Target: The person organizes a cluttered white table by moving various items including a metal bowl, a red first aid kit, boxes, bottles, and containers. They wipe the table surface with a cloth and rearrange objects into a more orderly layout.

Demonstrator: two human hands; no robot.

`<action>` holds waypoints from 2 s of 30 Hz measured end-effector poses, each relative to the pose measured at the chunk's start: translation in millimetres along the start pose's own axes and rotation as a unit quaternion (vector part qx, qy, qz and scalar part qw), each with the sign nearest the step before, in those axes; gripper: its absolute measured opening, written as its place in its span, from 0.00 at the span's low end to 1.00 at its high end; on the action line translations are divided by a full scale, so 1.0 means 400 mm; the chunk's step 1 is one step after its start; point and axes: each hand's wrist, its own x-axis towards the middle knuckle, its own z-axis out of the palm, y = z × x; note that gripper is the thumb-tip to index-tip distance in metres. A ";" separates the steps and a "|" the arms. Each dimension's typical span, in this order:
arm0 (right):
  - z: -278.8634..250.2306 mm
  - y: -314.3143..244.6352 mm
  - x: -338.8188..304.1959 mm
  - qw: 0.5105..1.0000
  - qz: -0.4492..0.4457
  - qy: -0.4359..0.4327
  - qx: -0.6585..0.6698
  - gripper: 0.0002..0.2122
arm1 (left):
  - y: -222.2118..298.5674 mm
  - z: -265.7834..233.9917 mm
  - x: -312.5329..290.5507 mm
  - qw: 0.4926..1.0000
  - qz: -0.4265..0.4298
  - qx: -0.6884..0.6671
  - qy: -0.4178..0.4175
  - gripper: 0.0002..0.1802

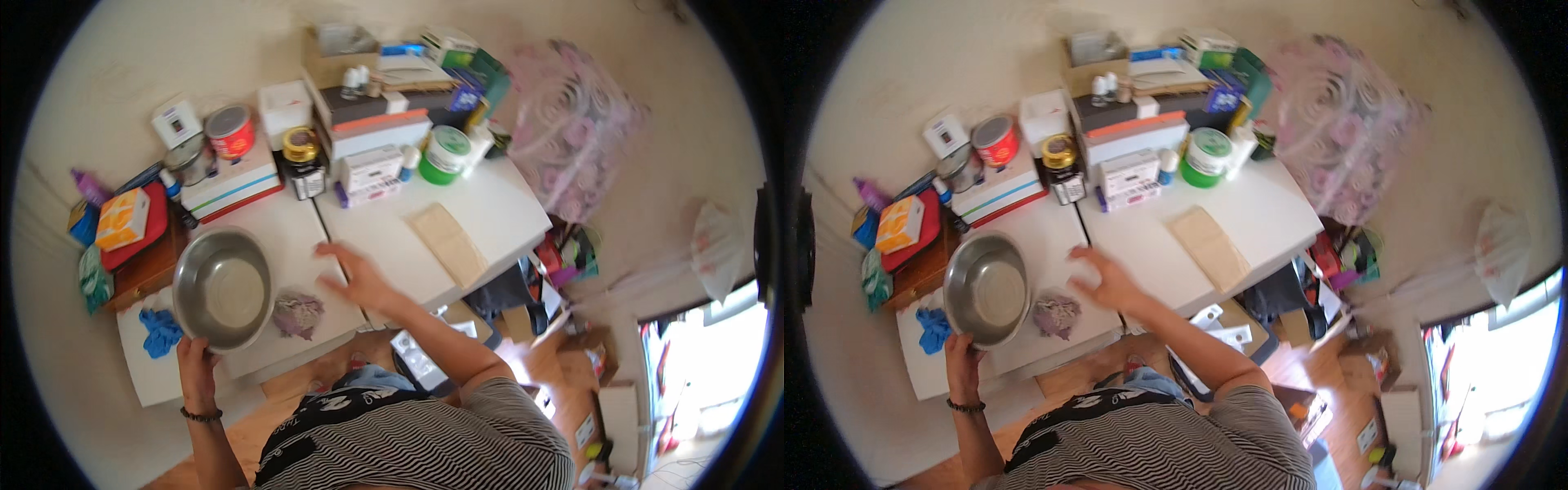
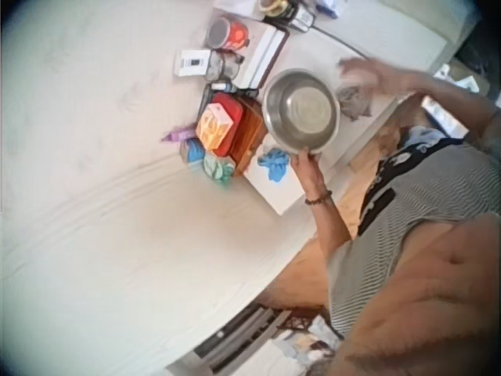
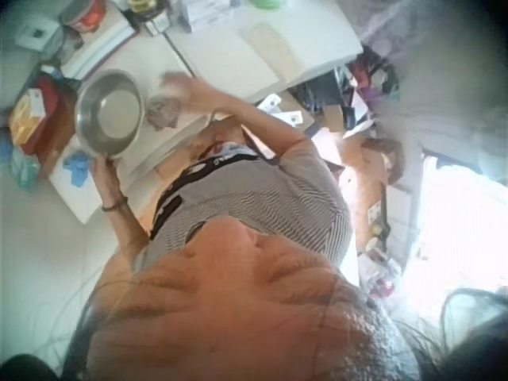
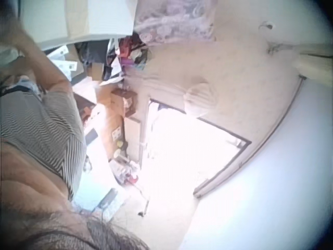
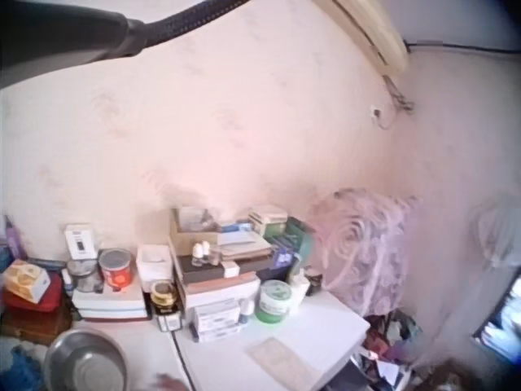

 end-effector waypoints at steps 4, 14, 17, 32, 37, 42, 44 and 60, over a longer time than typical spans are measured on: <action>-0.116 -0.026 0.230 0.991 -0.069 0.082 -0.085 0.17 | -0.021 -0.016 0.003 0.999 0.002 0.029 0.041 0.15; 0.148 -0.185 0.810 0.969 -0.177 0.076 -0.158 0.28 | -0.024 0.015 -0.028 0.995 0.014 0.045 0.090 0.17; 0.171 -0.207 0.852 0.951 -0.101 0.084 -0.281 0.29 | -0.021 0.024 -0.029 0.994 0.023 0.036 0.098 0.19; -0.206 -0.191 0.338 0.966 -0.184 0.161 -0.078 0.27 | -0.054 -0.038 0.001 0.998 -0.001 0.015 0.053 0.24; -0.445 -0.013 0.050 0.941 0.141 0.272 -0.148 0.24 | -0.046 -0.029 0.004 0.998 0.003 0.020 0.059 0.23; -0.495 0.145 -0.032 0.869 0.195 0.364 -0.272 0.24 | -0.056 -0.040 0.016 0.999 0.020 -0.001 0.049 0.22; -0.478 0.172 -0.013 0.872 0.179 0.356 -0.285 0.24 | -0.055 -0.040 0.018 0.998 0.016 0.007 0.059 0.22; -0.286 -0.011 0.121 0.967 0.082 0.213 -0.117 0.23 | -0.021 0.015 -0.028 0.996 0.049 0.017 0.076 0.18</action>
